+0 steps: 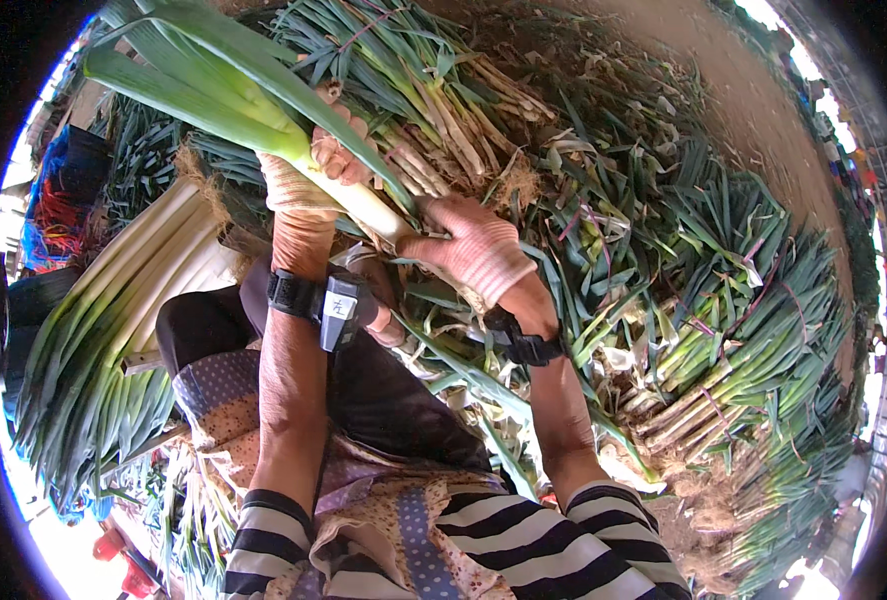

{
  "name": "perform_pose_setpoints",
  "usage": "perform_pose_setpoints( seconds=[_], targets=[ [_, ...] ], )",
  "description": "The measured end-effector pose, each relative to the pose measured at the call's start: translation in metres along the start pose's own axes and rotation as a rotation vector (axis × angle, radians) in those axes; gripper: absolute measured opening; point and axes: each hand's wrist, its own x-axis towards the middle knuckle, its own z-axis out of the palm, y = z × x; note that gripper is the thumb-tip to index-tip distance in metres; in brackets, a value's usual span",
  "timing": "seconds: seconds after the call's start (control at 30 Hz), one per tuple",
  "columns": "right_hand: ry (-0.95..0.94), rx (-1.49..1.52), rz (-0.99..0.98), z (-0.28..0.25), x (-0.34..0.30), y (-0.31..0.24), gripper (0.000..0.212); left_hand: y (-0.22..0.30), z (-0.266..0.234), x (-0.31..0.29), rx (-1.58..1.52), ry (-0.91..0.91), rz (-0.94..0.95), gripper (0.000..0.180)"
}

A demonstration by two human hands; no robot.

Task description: Cleaning and preparing leeks by stripping outer layers and bundling them.

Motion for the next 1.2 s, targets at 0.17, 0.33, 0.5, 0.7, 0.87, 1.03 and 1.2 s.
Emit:
perform_pose_setpoints(
  seconds=[0.17,0.33,0.5,0.7,0.87,1.03,1.2],
  targets=[
    [-0.211,0.748,0.725,-0.001,-0.027,0.021,0.024,0.012,-0.014,0.007,-0.023,-0.027,0.025,0.066],
    [-0.087,0.97,1.099,0.019,-0.095,0.045,0.021,0.037,-0.017,-0.005,0.026,0.208,0.162,0.066],
    [-0.04,1.073,1.348,0.033,-0.192,0.088,0.031,0.041,-0.025,-0.011,0.009,0.316,0.228,0.066],
    [-0.092,0.555,1.579,0.042,-0.258,0.081,0.021,0.054,-0.026,-0.02,0.008,0.397,0.281,0.066],
    [-0.481,-0.171,1.458,0.029,-0.414,0.139,0.056,0.043,-0.027,-0.01,-0.009,0.401,0.267,0.066],
    [-0.39,-0.396,0.419,-0.024,-0.282,0.095,0.039,0.051,-0.028,-0.012,0.003,0.429,0.276,0.066],
    [-0.186,0.456,0.433,-0.023,-0.117,0.001,0.047,0.038,-0.028,-0.005,0.01,0.447,0.252,0.066]
  ],
)
